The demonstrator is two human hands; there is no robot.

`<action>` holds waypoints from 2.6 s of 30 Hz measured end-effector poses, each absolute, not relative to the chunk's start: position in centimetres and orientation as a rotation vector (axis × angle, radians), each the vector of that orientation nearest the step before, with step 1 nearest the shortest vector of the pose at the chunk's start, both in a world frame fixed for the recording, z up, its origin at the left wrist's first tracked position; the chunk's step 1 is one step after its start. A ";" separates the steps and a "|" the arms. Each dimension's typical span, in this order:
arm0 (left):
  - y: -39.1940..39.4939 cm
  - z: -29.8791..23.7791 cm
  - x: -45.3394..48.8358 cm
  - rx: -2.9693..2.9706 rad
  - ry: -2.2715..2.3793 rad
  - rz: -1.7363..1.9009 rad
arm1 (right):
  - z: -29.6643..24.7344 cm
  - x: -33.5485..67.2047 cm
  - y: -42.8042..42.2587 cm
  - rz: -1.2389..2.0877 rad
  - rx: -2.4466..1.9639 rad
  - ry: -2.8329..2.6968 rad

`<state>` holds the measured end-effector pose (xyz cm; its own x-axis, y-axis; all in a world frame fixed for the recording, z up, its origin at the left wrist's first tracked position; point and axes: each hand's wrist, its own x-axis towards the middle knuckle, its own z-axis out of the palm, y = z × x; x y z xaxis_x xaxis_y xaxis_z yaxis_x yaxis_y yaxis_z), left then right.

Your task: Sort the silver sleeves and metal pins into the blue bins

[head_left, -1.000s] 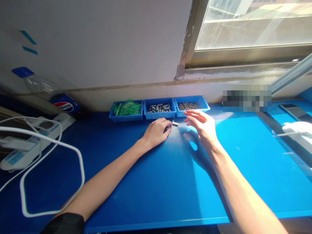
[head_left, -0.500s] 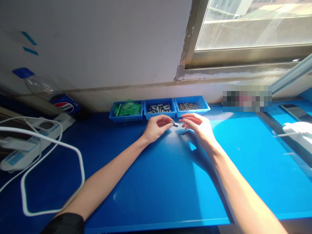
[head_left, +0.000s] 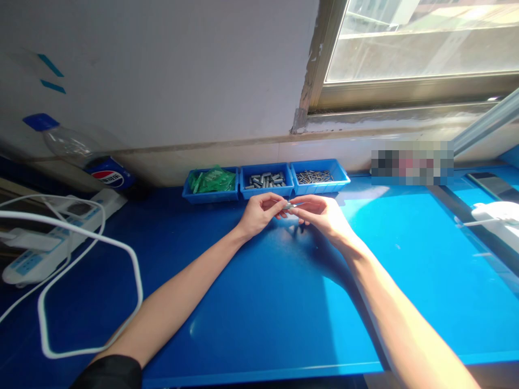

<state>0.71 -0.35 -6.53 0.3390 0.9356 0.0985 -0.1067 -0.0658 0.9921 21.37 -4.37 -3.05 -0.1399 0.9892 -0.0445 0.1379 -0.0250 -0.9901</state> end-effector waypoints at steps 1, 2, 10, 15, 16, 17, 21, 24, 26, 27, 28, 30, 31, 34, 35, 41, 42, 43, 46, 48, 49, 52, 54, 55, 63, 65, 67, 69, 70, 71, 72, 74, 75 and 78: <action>-0.4 -6.5 0.7 1.356 0.837 1.045 | -3.2 21.4 -4.3 1.265 -1.277 -1.391; -0.4 -6.5 0.7 1.363 0.835 1.046 | -3.3 21.4 -4.3 1.263 -1.288 -1.381; -0.5 -5.8 0.6 1.337 0.839 1.119 | -2.8 21.7 -4.4 1.338 -1.292 -1.328; 0.1 -4.4 -0.1 1.416 0.990 1.309 | -2.6 21.8 -4.3 1.211 -1.354 -1.322; 0.4 -4.2 -0.3 1.431 1.026 1.356 | -2.8 21.9 -4.2 1.183 -1.359 -1.327; 0.6 -4.1 -0.5 1.442 1.054 1.398 | -3.0 21.9 -4.2 1.151 -1.367 -1.337; 1.2 -4.2 -1.0 1.474 1.090 1.535 | -4.1 22.2 -4.0 0.879 -1.478 -1.463; 0.8 -4.3 -0.9 1.550 1.081 1.549 | -4.8 22.1 -3.9 0.642 -1.490 -1.614; 0.3 -4.4 -0.7 1.639 1.061 1.452 | -5.3 22.0 -3.9 0.569 -1.435 -1.695; 0.1 -4.5 -0.6 1.692 1.050 1.380 | -5.6 22.0 -3.9 0.550 -1.415 -1.728; -0.1 -4.7 -0.4 1.746 1.043 1.307 | -5.9 22.0 -3.9 0.532 -1.407 -1.760; -0.4 -5.3 -0.2 1.836 1.051 1.194 | -6.5 22.0 -3.8 0.508 -1.413 -1.834; -0.4 -5.7 -0.2 1.863 1.063 1.162 | -6.8 22.1 -3.8 0.497 -1.418 -1.873; -0.2 -6.8 -0.2 1.868 1.102 1.094 | -7.5 22.3 -3.6 0.482 -1.413 -1.953; -0.1 -7.1 -0.3 1.864 1.108 1.076 | -7.6 22.4 -3.5 0.486 -1.408 -1.957; 0.0 -7.3 -0.3 1.931 1.106 1.016 | -7.1 22.2 -3.4 0.561 -1.432 -1.846; -0.1 -7.2 -0.2 1.924 1.102 1.019 | -6.9 22.1 -3.4 0.586 -1.442 -1.807; -0.1 -7.2 -0.2 1.912 1.096 1.023 | -6.7 22.1 -3.4 0.621 -1.450 -1.760; -0.3 -6.9 -0.2 1.889 1.064 1.021 | -5.7 21.8 -3.6 0.790 -1.450 -1.608; -0.4 -6.8 -0.3 1.886 1.024 1.000 | -5.0 21.7 -3.7 0.937 -1.417 -1.522; -0.4 -6.7 -0.3 1.886 1.004 0.991 | -4.7 21.6 -3.8 1.005 -1.391 -1.486; -0.4 -6.6 -0.3 1.891 0.969 0.995 | -4.0 21.3 -3.9 1.157 -1.305 -1.403; -0.4 -6.6 -0.3 1.899 0.962 1.016 | -3.9 21.1 -4.0 1.215 -1.274 -1.358; -0.4 -6.6 -0.3 1.906 0.960 1.025 | -3.9 21.1 -4.0 1.227 -1.268 -1.332; -0.6 -6.6 -0.3 1.853 0.941 0.962 | -3.9 21.1 -4.0 1.225 -1.300 -1.284; -0.6 -6.7 -0.4 1.817 0.930 0.953 | -3.7 21.1 -4.0 1.233 -1.302 -1.288; -0.6 -6.8 -0.3 1.761 0.922 0.966 | -3.8 21.0 -4.1 1.249 -1.301 -1.276; -0.5 -6.9 -0.3 1.684 0.914 0.994 | -4.0 21.0 -4.0 1.277 -1.294 -1.254; -0.4 -6.9 -0.3 1.641 0.903 1.004 | -4.2 21.0 -4.0 1.289 -1.291 -1.244; -0.3 -6.9 -0.4 1.598 0.887 1.013 | -4.3 21.0 -4.0 1.302 -1.290 -1.238; -0.2 -6.9 -0.4 1.558 0.870 1.022 | -4.4 21.0 -4.0 1.313 -1.290 -1.234; 0.0 -6.6 -0.5 1.493 0.838 1.044 | -4.6 21.1 -3.9 1.326 -1.290 -1.229; 0.1 -6.4 -0.5 1.465 0.828 1.064 | -4.6 21.1 -3.9 1.327 -1.292 -1.225; 0.4 -5.6 -0.6 1.402 0.816 1.140 | -4.6 21.1 -3.9 1.336 -1.306 -1.203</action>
<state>-0.64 0.36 -5.61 0.2997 0.9345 0.1922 -0.1192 -0.1632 0.9794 21.08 -3.88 -4.57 -0.0513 0.9892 -0.1376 0.0329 -0.1360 -0.9902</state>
